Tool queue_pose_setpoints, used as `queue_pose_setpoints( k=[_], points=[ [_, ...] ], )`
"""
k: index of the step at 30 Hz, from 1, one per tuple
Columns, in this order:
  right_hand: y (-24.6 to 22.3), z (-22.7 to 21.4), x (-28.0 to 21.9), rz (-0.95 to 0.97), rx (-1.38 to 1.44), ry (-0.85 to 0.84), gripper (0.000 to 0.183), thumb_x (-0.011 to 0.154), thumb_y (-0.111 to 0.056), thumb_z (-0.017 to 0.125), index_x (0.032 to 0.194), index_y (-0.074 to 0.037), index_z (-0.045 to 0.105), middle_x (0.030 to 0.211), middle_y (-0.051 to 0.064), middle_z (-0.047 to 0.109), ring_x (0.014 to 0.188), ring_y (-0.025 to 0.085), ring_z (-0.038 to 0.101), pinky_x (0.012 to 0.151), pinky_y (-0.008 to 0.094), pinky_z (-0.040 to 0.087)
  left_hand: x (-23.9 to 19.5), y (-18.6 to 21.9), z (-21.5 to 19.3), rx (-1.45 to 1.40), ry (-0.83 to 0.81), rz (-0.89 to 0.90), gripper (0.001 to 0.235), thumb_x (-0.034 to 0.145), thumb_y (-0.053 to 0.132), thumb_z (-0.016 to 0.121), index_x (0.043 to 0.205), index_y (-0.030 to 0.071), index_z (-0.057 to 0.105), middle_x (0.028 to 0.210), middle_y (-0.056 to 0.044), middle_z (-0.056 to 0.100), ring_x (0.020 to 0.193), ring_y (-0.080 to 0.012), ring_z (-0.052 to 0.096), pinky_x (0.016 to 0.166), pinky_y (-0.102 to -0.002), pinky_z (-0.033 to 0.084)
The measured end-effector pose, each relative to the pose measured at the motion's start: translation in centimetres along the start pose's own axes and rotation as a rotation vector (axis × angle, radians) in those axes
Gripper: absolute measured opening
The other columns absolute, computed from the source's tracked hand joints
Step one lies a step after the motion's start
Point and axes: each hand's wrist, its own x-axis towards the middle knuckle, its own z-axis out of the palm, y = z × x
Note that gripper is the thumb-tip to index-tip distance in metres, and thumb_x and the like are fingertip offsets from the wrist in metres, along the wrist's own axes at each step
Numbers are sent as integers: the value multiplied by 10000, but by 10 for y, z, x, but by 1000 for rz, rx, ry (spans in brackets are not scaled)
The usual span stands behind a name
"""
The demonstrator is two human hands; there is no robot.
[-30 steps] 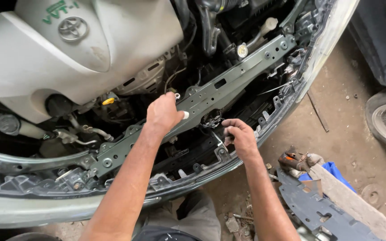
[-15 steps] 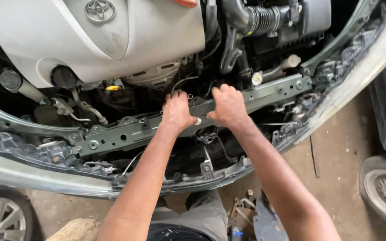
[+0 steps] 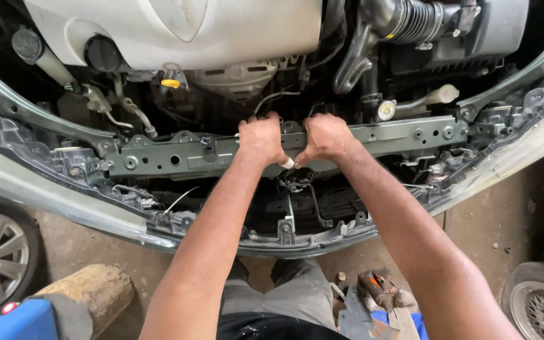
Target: The person uses a wrench to tighten bolts on the front radiator support beam of a white Toyota. They work on both the left and right sides of the beam, securing the metal bracket to the car's frame.
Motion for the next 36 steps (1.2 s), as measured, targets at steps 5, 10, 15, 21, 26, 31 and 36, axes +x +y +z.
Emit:
queue_pose_setpoints(
  k=[5,10,15,21,26,31,36],
  points=[
    [-6,2,-4,40,-16,7,752,385,-505,951,954,-54,754,899,152,756,865,338,734,813,440,591,-8,0,14,-8,-14,6,1045,443,599,992,1223,48,569,1084,-105,707,1079,-302,668,963,-459,489],
    [-7,6,-7,59,-17,4,710,419,-492,941,964,-75,760,911,126,769,864,327,742,808,427,595,-10,-2,19,-17,-11,30,1003,509,587,977,1237,35,564,1083,-97,712,1098,-298,651,962,-468,459],
    [-7,6,-6,52,-41,-10,720,429,-503,969,968,-74,759,914,117,766,905,320,723,831,430,578,-2,-14,35,-150,14,25,733,766,614,823,1231,85,619,1077,-117,712,1127,-316,610,990,-517,384],
    [-13,-5,-2,114,-43,-161,705,449,-505,958,984,-88,761,923,110,773,895,318,741,834,422,589,-11,-2,12,-60,-71,45,838,637,589,877,1232,66,601,1157,-94,690,1172,-284,602,1025,-486,378],
    [-9,2,1,77,-84,-160,705,453,-505,960,987,-90,763,932,116,772,913,314,735,837,426,588,-5,-3,20,-10,-113,26,813,686,483,864,1305,54,556,1185,-105,703,1169,-293,621,1034,-522,372],
    [-8,8,-4,57,-113,-86,738,465,-535,963,1003,-76,753,943,115,767,924,315,728,851,428,581,-7,-2,27,-18,-91,1,895,664,473,897,1326,22,498,1223,-157,662,1182,-350,592,1035,-554,377],
    [-12,10,-14,58,-68,36,734,435,-512,958,989,-76,750,929,117,761,915,314,734,863,425,576,-9,1,34,-16,11,6,800,711,434,861,1288,-3,519,1183,-184,678,1163,-355,621,1023,-527,422]
  ],
)
